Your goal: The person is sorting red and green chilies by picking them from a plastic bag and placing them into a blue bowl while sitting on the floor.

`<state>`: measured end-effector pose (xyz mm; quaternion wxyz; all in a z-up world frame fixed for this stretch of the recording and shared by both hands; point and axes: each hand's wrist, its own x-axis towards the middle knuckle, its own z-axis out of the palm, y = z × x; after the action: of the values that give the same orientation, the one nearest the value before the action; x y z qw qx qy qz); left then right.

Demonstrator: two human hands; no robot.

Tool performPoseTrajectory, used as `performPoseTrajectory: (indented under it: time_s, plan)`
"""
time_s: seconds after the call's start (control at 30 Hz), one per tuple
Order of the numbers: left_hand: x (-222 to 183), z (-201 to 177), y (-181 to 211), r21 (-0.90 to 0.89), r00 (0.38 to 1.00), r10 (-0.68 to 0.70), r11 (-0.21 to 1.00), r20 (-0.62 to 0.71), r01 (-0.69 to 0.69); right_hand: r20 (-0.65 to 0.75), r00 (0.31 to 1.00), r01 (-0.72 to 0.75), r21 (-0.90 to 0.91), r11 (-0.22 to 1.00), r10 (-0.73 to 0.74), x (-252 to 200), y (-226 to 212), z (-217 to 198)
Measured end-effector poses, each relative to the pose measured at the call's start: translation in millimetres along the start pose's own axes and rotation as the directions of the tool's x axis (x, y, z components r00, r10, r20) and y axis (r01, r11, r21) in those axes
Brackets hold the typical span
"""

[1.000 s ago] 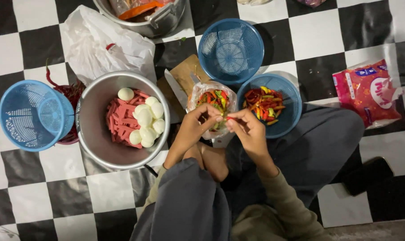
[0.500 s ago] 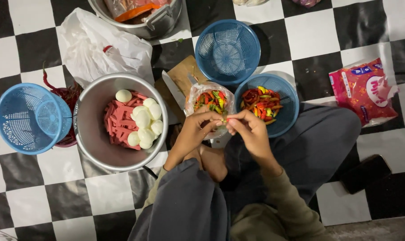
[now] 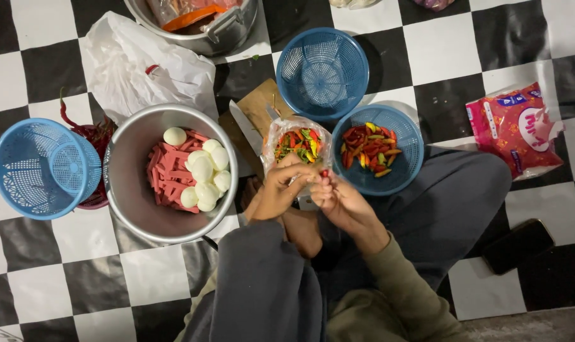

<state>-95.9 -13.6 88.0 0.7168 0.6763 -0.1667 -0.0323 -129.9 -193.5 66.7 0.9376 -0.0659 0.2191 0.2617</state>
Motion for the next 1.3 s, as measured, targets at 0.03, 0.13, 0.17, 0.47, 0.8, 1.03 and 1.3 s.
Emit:
performPoseTrajectory:
  time_s: [0.03, 0.13, 0.17, 0.47, 0.8, 1.03, 1.3]
  plan:
    - [1, 1, 8, 0.0, 1.0, -0.001, 1.0, 0.001, 0.001, 0.0, 1.0, 0.0, 0.001, 1.0, 0.0, 0, 0, 1]
    - [5, 1, 22, 0.017, 0.999, 0.032, 0.999, 0.023, -0.033, -0.032, 0.999, -0.033, 0.183, 0.983, 0.04, 0, -2, 8]
    - [6, -1, 19, 0.1, 0.999, 0.015, 0.995, -0.032, -0.012, -0.116, 0.988, 0.087, -0.123, 0.989, -0.102, -1, -5, 11]
    - [19, -12, 61, 0.592, 0.957, 0.016, 0.789, -0.289, 0.166, 0.356, 0.67, 0.104, -0.914, -0.393, -0.651, -30, -85, 11]
    - [9, -19, 20, 0.889, 0.982, 0.103, 0.448, -0.157, 0.095, -0.161, 0.861, -0.412, -0.777, -0.476, -0.483, 11, -18, 45]
    - [-16, -27, -24, 0.875, 0.982, -0.008, 0.453, -0.187, 0.171, -0.126, 0.893, -0.36, -0.777, -0.516, -0.433, 37, -2, -25]
    - [-41, -34, -92, 0.479, 0.935, 0.353, 0.82, 0.006, -0.313, -0.04, 0.91, 0.229, -0.78, 0.582, -0.412, 7, 10, 18]
